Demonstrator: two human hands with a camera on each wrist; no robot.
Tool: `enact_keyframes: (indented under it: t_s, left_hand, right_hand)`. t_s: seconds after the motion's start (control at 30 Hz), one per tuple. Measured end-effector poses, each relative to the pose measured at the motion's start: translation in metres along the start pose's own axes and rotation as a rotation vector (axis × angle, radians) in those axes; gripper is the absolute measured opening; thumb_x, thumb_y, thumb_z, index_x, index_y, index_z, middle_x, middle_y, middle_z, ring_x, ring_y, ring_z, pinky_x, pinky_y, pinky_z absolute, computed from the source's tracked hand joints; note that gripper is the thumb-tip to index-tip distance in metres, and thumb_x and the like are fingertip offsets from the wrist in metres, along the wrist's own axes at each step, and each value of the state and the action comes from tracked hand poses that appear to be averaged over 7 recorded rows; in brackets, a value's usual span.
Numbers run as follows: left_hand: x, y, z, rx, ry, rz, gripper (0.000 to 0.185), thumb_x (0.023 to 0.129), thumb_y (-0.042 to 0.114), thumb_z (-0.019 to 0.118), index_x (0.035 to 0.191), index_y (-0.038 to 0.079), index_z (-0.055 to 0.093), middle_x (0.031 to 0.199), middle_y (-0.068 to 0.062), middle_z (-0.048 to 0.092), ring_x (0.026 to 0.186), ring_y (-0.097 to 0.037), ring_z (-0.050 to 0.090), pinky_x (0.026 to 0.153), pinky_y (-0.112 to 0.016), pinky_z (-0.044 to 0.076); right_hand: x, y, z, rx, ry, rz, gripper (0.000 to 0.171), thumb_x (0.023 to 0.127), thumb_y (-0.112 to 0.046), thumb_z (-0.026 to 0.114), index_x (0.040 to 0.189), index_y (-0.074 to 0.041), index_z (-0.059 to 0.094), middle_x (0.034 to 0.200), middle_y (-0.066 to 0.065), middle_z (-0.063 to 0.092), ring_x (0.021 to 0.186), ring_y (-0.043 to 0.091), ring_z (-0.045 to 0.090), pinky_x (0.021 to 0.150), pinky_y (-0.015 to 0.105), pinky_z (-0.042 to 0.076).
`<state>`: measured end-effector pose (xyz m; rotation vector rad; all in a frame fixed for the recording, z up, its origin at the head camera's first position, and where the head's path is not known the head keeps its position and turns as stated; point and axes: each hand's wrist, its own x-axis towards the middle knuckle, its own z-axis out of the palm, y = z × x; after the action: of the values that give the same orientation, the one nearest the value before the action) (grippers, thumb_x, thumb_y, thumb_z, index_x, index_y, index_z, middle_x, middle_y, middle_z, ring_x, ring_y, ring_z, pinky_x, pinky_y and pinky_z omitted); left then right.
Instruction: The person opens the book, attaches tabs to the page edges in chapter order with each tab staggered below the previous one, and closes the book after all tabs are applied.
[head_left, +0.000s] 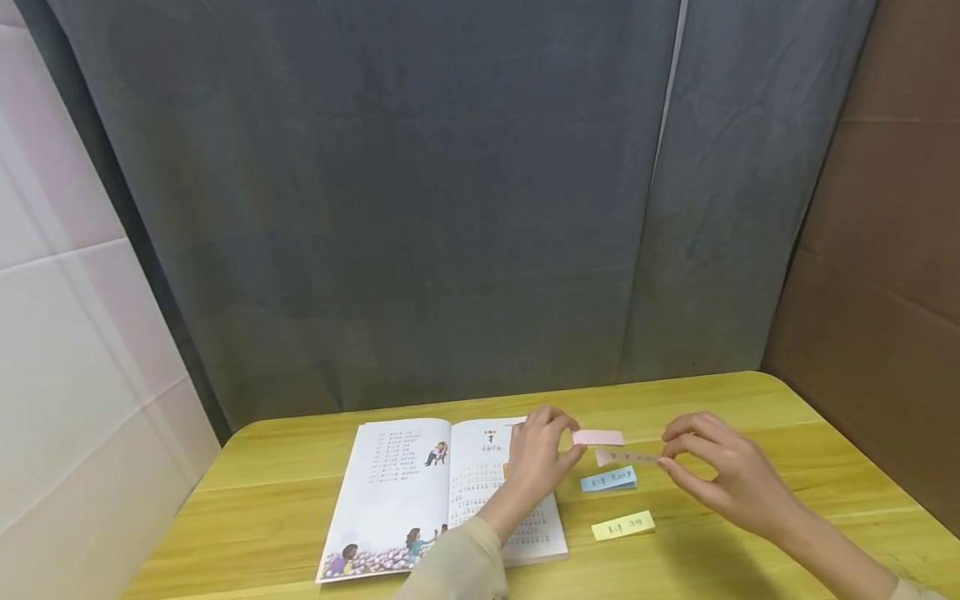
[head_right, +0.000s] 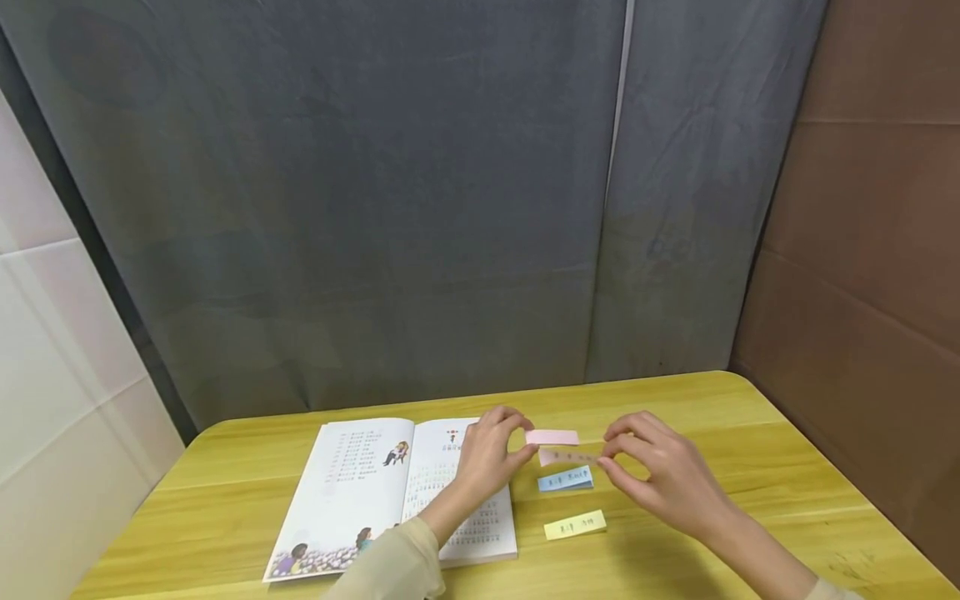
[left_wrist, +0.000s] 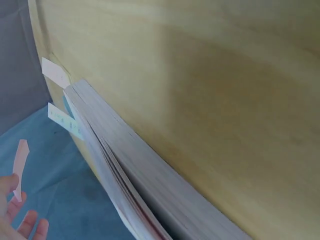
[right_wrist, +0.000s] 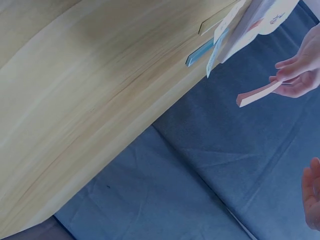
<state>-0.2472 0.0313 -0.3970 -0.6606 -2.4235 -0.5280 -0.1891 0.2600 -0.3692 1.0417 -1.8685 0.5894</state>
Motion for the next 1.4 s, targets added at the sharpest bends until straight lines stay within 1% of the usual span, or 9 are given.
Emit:
enact_keyframes:
  t_s: [0.2, 0.47, 0.7, 0.87, 1.1, 1.4]
  left_hand:
    - [0.002, 0.001, 0.008, 0.008, -0.006, -0.025, 0.020, 0.073, 0.032, 0.069, 0.088, 0.019, 0.064, 0.096, 0.004, 0.055, 0.089, -0.014, 0.050, 0.071, -0.032, 0.038]
    - [0.005, 0.000, 0.023, 0.038, -0.071, -0.093, 0.019, 0.074, 0.033, 0.069, 0.088, 0.020, 0.065, 0.096, 0.003, 0.055, 0.089, -0.015, 0.050, 0.070, -0.034, 0.037]
    - [0.009, 0.000, 0.034, 0.061, -0.097, -0.129, 0.019, 0.073, 0.031, 0.070, 0.087, 0.019, 0.065, 0.095, 0.003, 0.054, 0.088, -0.017, 0.050, 0.069, -0.033, 0.036]
    - [0.012, 0.002, 0.041, 0.089, -0.127, -0.143, 0.018, 0.073, 0.031, 0.069, 0.088, 0.020, 0.065, 0.097, 0.002, 0.054, 0.088, -0.017, 0.050, 0.069, -0.034, 0.037]
    - [0.015, 0.005, 0.049, 0.156, -0.169, -0.160, 0.020, 0.074, 0.034, 0.067, 0.090, 0.022, 0.065, 0.099, 0.002, 0.054, 0.089, -0.017, 0.049, 0.071, -0.036, 0.037]
    - [0.018, 0.006, 0.059, 0.225, -0.223, -0.182, 0.021, 0.074, 0.038, 0.067, 0.088, 0.023, 0.065, 0.092, 0.004, 0.052, 0.084, -0.016, 0.048, 0.069, -0.036, 0.036]
  right_hand:
    - [-0.003, 0.000, 0.000, 0.004, -0.004, 0.007, 0.023, 0.088, -0.034, 0.049, 0.075, -0.019, 0.061, 0.092, -0.006, 0.056, 0.084, 0.011, 0.051, 0.078, 0.013, 0.037]
    - [-0.006, -0.002, 0.001, 0.012, -0.006, 0.005, 0.023, 0.088, -0.033, 0.050, 0.075, -0.019, 0.061, 0.092, -0.005, 0.056, 0.084, 0.011, 0.051, 0.078, 0.013, 0.038]
    - [-0.009, -0.001, 0.000, 0.019, -0.009, 0.016, 0.022, 0.088, -0.033, 0.050, 0.076, -0.019, 0.061, 0.092, -0.005, 0.056, 0.084, 0.011, 0.051, 0.078, 0.013, 0.038]
    - [-0.011, 0.001, 0.000, 0.014, -0.014, 0.027, 0.022, 0.088, -0.034, 0.049, 0.075, -0.020, 0.061, 0.093, -0.006, 0.056, 0.084, 0.011, 0.051, 0.077, 0.013, 0.038]
    - [-0.012, 0.001, -0.002, 0.011, -0.023, 0.031, 0.022, 0.088, -0.034, 0.050, 0.076, -0.020, 0.061, 0.093, -0.006, 0.055, 0.084, 0.011, 0.051, 0.078, 0.013, 0.038]
    - [-0.016, 0.003, -0.003, 0.004, -0.028, 0.045, 0.022, 0.088, -0.035, 0.050, 0.076, -0.020, 0.061, 0.093, -0.007, 0.055, 0.083, 0.010, 0.051, 0.075, 0.013, 0.038]
